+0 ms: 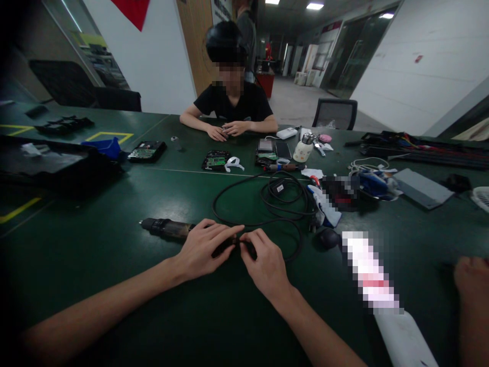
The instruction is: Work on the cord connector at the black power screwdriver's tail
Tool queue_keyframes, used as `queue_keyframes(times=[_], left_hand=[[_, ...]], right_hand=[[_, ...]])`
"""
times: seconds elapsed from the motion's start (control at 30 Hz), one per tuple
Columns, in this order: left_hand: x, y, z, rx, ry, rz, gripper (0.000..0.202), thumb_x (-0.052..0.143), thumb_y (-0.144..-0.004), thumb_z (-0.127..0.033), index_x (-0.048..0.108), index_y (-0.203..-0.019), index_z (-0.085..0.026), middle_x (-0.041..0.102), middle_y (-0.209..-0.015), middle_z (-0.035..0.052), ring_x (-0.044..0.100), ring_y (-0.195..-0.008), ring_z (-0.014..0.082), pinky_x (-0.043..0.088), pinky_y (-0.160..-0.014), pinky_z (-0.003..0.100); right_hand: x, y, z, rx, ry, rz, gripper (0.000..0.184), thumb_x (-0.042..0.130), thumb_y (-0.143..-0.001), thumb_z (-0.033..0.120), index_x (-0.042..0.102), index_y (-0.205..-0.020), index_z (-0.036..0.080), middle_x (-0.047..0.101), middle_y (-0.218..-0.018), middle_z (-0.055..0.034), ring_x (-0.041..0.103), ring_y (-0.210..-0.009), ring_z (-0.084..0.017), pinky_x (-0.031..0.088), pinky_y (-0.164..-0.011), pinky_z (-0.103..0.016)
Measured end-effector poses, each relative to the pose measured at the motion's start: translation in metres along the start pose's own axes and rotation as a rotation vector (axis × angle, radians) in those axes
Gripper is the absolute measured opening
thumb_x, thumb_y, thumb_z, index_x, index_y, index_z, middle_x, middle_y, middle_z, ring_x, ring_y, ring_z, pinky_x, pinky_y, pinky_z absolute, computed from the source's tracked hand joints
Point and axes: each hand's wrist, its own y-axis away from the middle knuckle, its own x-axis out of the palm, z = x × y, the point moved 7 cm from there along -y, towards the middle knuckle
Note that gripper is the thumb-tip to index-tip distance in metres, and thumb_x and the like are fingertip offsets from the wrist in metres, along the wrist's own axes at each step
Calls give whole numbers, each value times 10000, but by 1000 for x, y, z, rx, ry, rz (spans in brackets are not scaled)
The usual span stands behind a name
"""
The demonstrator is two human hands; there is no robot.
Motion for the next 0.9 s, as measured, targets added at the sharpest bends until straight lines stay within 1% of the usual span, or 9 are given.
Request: queue_keyframes(times=[0.07, 0.23, 0.37, 0.47, 0.6, 0.73, 0.83, 0.9], left_hand=[[0, 0, -1, 3, 10, 4, 505, 513, -1040, -289, 416, -1535, -289, 727, -1180, 23, 691, -1026, 177, 436, -960, 386], [-3, -1, -2, -46, -23, -8, 464, 527, -1041, -307, 461, -1500, -285, 729, -1157, 21, 694, -1024, 193, 473, -922, 382], [-3, 0, -4, -6, 32, 32, 544, 532, -1012, -285, 404, -1541, -274, 710, -1234, 34, 688, -1086, 197, 497, -948, 382], [-2, 1, -3, -1, 9, 37, 517, 505, -1024, -255, 412, -1533, -275, 709, -1224, 34, 691, -1078, 197, 505, -936, 378], [-2, 0, -2, -22, -36, 22, 477, 525, -1026, -289, 456, -1498, -267, 714, -1191, 37, 696, -1046, 205, 504, -912, 381], [-2, -1, -4, -16, -3, 37, 520, 534, -1027, -292, 409, -1532, -278, 709, -1214, 24, 684, -1080, 192, 484, -938, 377], [0, 0, -2, -34, -41, 42, 454, 537, -1041, -310, 458, -1487, -283, 712, -1168, 14, 683, -1033, 190, 479, -890, 366], [1, 0, -1, -23, -88, 44, 396, 549, -1044, -345, 510, -1432, -278, 699, -1187, 25, 674, -1040, 201, 476, -873, 364]], right_hand=[[0, 0, 0, 1, 1, 4, 108, 574, -1013, 186, 647, -1069, 242, 645, -1037, -40, 644, -870, -196, 523, -756, -318], [0, 0, 0, -3, -1, 16, 103, 581, -1011, 192, 647, -1073, 241, 641, -1031, -39, 636, -848, -192, 532, -755, -321], [0, 1, 1, -3, -2, 12, 113, 573, -1015, 191, 649, -1078, 245, 640, -1027, -39, 638, -847, -193, 538, -757, -322], [0, 1, 1, -1, -2, 9, 119, 574, -1012, 185, 650, -1080, 248, 643, -1035, -40, 639, -843, -194, 542, -757, -323], [-2, 0, 2, -8, -3, 10, 110, 577, -1009, 186, 650, -1069, 243, 649, -1039, -44, 645, -852, -198, 552, -756, -327], [-2, 0, 4, -14, 10, 25, 112, 570, -1015, 183, 649, -1066, 244, 651, -1052, -47, 657, -890, -206, 567, -773, -333], [0, 0, 7, -38, 31, 57, 126, 564, -1015, 175, 646, -1076, 248, 652, -1088, -55, 666, -967, -221, 579, -803, -339], [1, 1, 8, -63, 46, 68, 145, 558, -1017, 172, 645, -1103, 251, 651, -1106, -63, 667, -991, -227, 585, -818, -346]])
